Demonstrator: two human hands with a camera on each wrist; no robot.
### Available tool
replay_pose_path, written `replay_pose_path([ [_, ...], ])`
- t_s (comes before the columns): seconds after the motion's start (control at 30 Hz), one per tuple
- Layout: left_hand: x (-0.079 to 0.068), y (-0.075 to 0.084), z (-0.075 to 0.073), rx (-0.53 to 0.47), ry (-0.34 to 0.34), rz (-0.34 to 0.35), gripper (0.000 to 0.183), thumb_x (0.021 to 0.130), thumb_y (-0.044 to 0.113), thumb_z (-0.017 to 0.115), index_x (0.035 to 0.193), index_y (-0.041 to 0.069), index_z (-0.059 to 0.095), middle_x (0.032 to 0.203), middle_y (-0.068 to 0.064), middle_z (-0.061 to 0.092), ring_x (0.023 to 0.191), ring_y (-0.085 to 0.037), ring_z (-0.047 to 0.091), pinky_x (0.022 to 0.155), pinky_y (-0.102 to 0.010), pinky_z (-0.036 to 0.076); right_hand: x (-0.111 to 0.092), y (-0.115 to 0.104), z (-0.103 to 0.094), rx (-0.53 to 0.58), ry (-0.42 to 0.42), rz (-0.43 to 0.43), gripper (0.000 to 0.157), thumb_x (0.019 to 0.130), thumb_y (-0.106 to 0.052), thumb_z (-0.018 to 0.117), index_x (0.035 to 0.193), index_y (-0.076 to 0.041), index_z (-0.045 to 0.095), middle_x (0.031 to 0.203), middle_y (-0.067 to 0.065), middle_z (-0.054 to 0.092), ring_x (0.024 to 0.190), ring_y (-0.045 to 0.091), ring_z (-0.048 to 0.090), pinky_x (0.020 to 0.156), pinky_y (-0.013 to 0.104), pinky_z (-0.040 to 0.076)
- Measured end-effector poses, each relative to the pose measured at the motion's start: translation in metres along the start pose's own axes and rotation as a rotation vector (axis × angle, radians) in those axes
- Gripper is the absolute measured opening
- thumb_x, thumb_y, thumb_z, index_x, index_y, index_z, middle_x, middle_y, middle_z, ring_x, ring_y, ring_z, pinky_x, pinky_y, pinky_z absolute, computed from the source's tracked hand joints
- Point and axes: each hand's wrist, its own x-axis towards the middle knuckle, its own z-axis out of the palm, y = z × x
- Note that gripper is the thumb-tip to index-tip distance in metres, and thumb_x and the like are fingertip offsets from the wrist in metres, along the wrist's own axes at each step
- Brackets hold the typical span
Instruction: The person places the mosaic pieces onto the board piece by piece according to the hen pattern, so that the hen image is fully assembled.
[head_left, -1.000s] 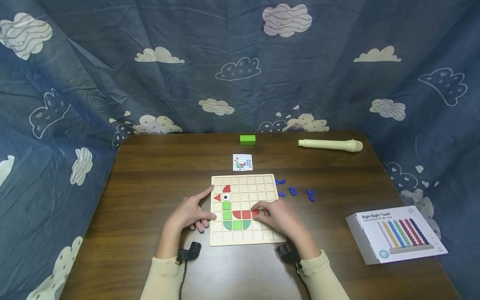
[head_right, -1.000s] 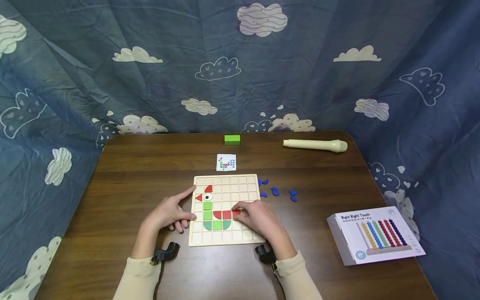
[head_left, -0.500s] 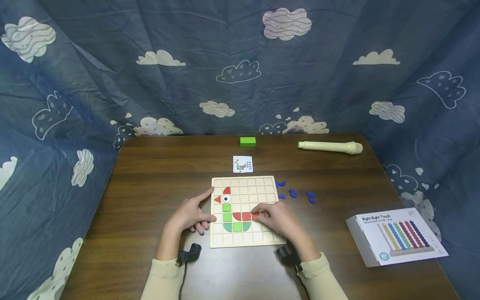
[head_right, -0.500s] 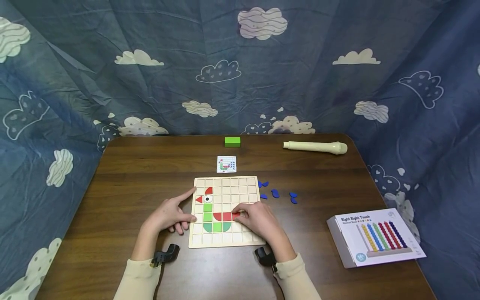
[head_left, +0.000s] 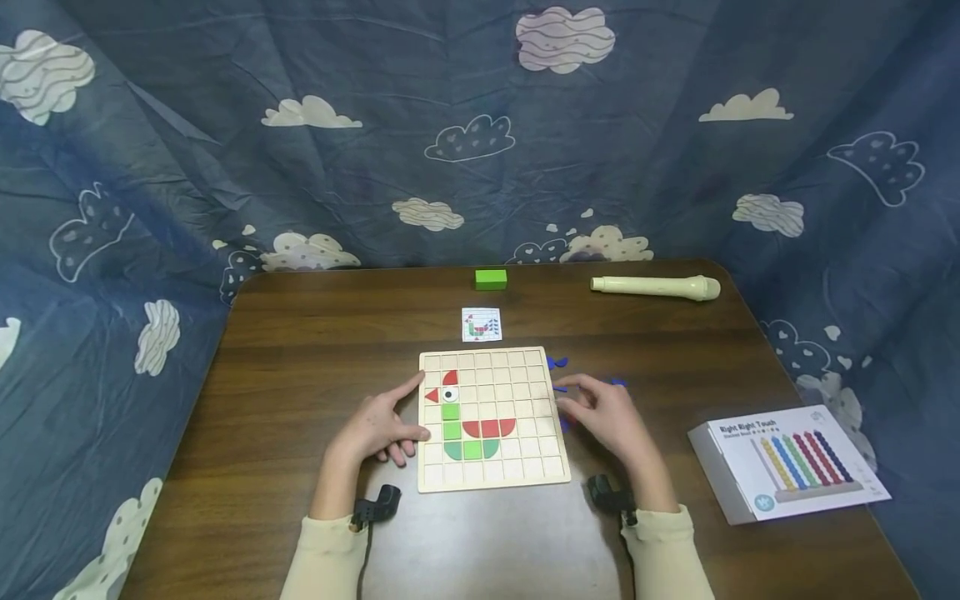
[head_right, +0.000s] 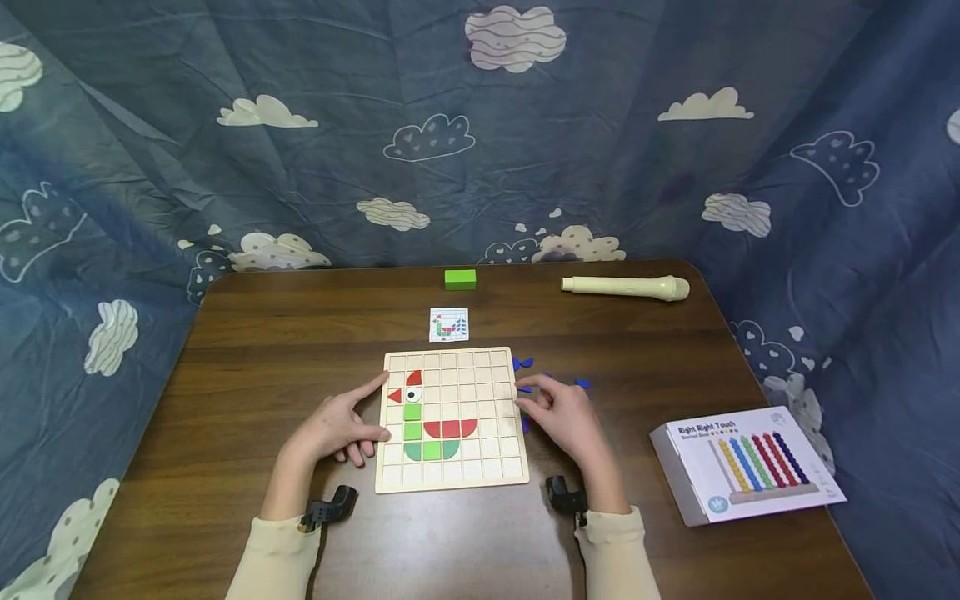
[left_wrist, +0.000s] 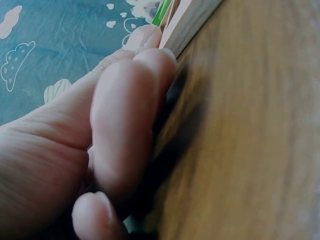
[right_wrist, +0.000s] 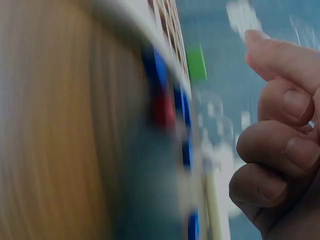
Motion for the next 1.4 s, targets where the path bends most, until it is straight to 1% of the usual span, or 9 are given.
replay_pose_path([
  [0.07, 0.000, 0.000, 0.000, 0.000, -0.003, -0.006, 0.102, 0.085, 0.027, 0.092, 0.164, 0.049, 0.032, 0.066, -0.011, 0.073, 0.048, -0.019, 0.069, 0.044, -0.024, 0.043, -0.004, 0.014, -0.011, -0.010, -0.007, 0.061, 0.031, 0.096, -0.024, 0.080, 0.125, -0.015, 0.075, 0.064, -0.004, 0.048, 0.056, 0.011, 0.041, 0.056, 0.027, 0.037],
  [0.17, 0.000, 0.001, 0.000, 0.001, -0.002, -0.009, 0.102, 0.085, 0.027, 0.092, 0.164, 0.050, 0.032, 0.066, -0.011, 0.073, 0.048, -0.019, 0.069, 0.044, -0.024, 0.044, -0.010, 0.028, -0.019, -0.023, -0.105, 0.128, 0.037, 0.096, -0.029, 0.080, 0.131, -0.017, 0.072, 0.067, -0.004, 0.051, 0.059, 0.012, 0.044, 0.056, 0.028, 0.038],
  [0.33, 0.001, 0.000, 0.000, 0.008, 0.005, -0.006, 0.101, 0.085, 0.028, 0.092, 0.164, 0.050, 0.032, 0.066, -0.011, 0.073, 0.049, -0.019, 0.069, 0.044, -0.024, 0.043, -0.014, 0.034, -0.020, -0.047, -0.224, 0.114, 0.040, 0.095, -0.033, 0.081, 0.131, -0.020, 0.073, 0.069, -0.004, 0.054, 0.061, 0.012, 0.047, 0.055, 0.028, 0.037],
  [0.6, 0.002, -0.002, 0.000, 0.006, -0.012, -0.005, 0.103, 0.084, 0.029, 0.092, 0.165, 0.049, 0.031, 0.066, -0.012, 0.074, 0.050, -0.021, 0.071, 0.045, -0.025, 0.046, -0.011, 0.032, -0.016, -0.130, -0.184, 0.115, 0.023, 0.096, -0.031, 0.080, 0.115, -0.020, 0.077, 0.067, -0.005, 0.053, 0.061, 0.011, 0.047, 0.056, 0.027, 0.036],
  [0.9, 0.001, -0.003, -0.001, 0.001, -0.013, -0.002, 0.103, 0.084, 0.029, 0.092, 0.164, 0.050, 0.032, 0.066, -0.012, 0.074, 0.050, -0.021, 0.071, 0.045, -0.025, 0.045, -0.011, 0.031, -0.012, -0.112, -0.119, 0.103, 0.023, 0.097, -0.022, 0.078, 0.119, -0.015, 0.078, 0.065, -0.005, 0.050, 0.061, 0.011, 0.045, 0.055, 0.025, 0.033],
  [1.03, 0.001, -0.003, -0.001, 0.001, -0.004, 0.005, 0.101, 0.085, 0.028, 0.092, 0.164, 0.050, 0.033, 0.066, -0.012, 0.073, 0.049, -0.020, 0.070, 0.044, -0.025, 0.044, -0.012, 0.011, -0.006, -0.053, -0.113, 0.040, 0.023, 0.096, -0.022, 0.079, 0.118, -0.016, 0.078, 0.063, -0.007, 0.049, 0.058, 0.009, 0.044, 0.055, 0.024, 0.035],
  [1.17, 0.000, -0.003, -0.001, 0.008, 0.000, 0.004, 0.101, 0.085, 0.029, 0.092, 0.164, 0.050, 0.033, 0.066, -0.011, 0.074, 0.049, -0.020, 0.070, 0.044, -0.025, 0.044, -0.016, -0.029, 0.016, -0.010, -0.149, -0.132, 0.017, 0.094, -0.021, 0.082, 0.111, -0.018, 0.080, 0.060, -0.012, 0.046, 0.055, 0.001, 0.040, 0.054, 0.021, 0.034],
  [1.3, 0.000, -0.002, -0.001, 0.016, 0.004, 0.005, 0.101, 0.085, 0.030, 0.092, 0.164, 0.049, 0.033, 0.065, -0.011, 0.074, 0.050, -0.020, 0.071, 0.044, -0.025, 0.044, -0.022, -0.065, 0.044, -0.021, -0.255, -0.268, 0.012, 0.095, -0.023, 0.081, 0.107, -0.020, 0.081, 0.059, -0.016, 0.042, 0.054, -0.004, 0.035, 0.053, 0.018, 0.030],
  [1.4, 0.000, -0.002, -0.001, 0.016, 0.003, 0.007, 0.100, 0.085, 0.030, 0.092, 0.164, 0.049, 0.033, 0.065, -0.011, 0.074, 0.050, -0.020, 0.071, 0.044, -0.025, 0.045, -0.025, -0.079, 0.059, -0.086, -0.337, -0.299, 0.012, 0.096, -0.029, 0.080, 0.106, -0.023, 0.081, 0.059, -0.019, 0.040, 0.052, -0.005, 0.032, 0.052, 0.018, 0.026],
])
